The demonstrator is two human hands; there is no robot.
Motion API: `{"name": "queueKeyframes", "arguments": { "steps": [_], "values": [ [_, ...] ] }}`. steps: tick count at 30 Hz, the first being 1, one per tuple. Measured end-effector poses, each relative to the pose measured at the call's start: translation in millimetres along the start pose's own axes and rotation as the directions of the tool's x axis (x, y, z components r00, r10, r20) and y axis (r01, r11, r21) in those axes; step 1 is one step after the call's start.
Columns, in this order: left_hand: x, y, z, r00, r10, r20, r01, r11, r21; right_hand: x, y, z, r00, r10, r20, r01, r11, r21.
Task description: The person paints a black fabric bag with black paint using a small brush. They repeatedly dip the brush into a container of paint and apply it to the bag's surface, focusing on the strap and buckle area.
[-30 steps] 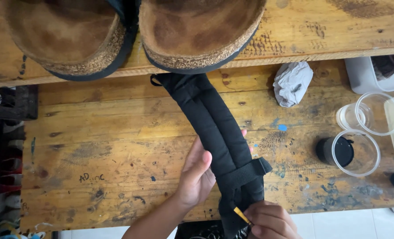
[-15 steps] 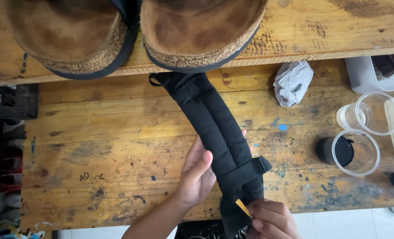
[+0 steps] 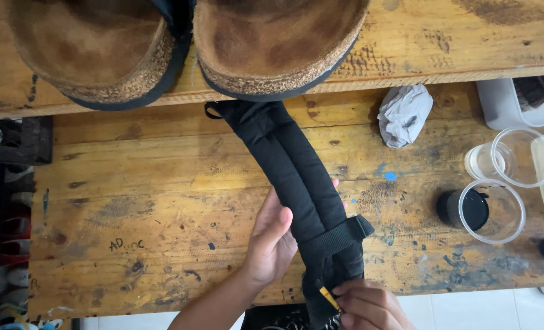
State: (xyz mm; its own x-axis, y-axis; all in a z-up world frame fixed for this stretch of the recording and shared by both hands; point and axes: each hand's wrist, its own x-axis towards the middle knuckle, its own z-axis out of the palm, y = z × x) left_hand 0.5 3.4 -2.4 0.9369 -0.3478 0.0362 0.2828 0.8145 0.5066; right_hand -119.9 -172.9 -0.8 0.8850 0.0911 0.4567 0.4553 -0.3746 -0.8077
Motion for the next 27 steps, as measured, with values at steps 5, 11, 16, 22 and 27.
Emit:
{"name": "queueKeyframes", "arguments": {
  "steps": [5,11,16,22,27],
  "values": [
    [-0.4,-1.5,-2.1,1.000,-0.001,0.005,0.001,1.000,-0.029,-4.5,-14.1,6.3,0.986,0.160,-0.056,-0.159,0.987,0.015],
    [-2.3,-3.6,-6.2,0.998,0.023,-0.052,-0.021,0.999,0.032,3.7,-13.8,7.2,0.996,0.085,-0.006,-0.085,0.989,-0.120],
    [-3.6,-7.0,-11.6,0.997,0.022,-0.074,-0.019,0.999,0.034,2.7,-18.3,9.4,0.995,0.099,0.012,-0.095,0.975,-0.200],
    [-3.8,-8.8,-13.8,0.996,0.045,-0.081,-0.043,0.999,0.022,-1.3,-18.2,4.8,0.993,0.099,0.071,-0.076,0.961,-0.265],
    [-2.6,-4.6,-8.5,0.993,0.046,-0.106,-0.042,0.998,0.043,3.5,-17.9,7.4,0.996,0.006,0.091,0.017,0.970,-0.244]
  ]
}}
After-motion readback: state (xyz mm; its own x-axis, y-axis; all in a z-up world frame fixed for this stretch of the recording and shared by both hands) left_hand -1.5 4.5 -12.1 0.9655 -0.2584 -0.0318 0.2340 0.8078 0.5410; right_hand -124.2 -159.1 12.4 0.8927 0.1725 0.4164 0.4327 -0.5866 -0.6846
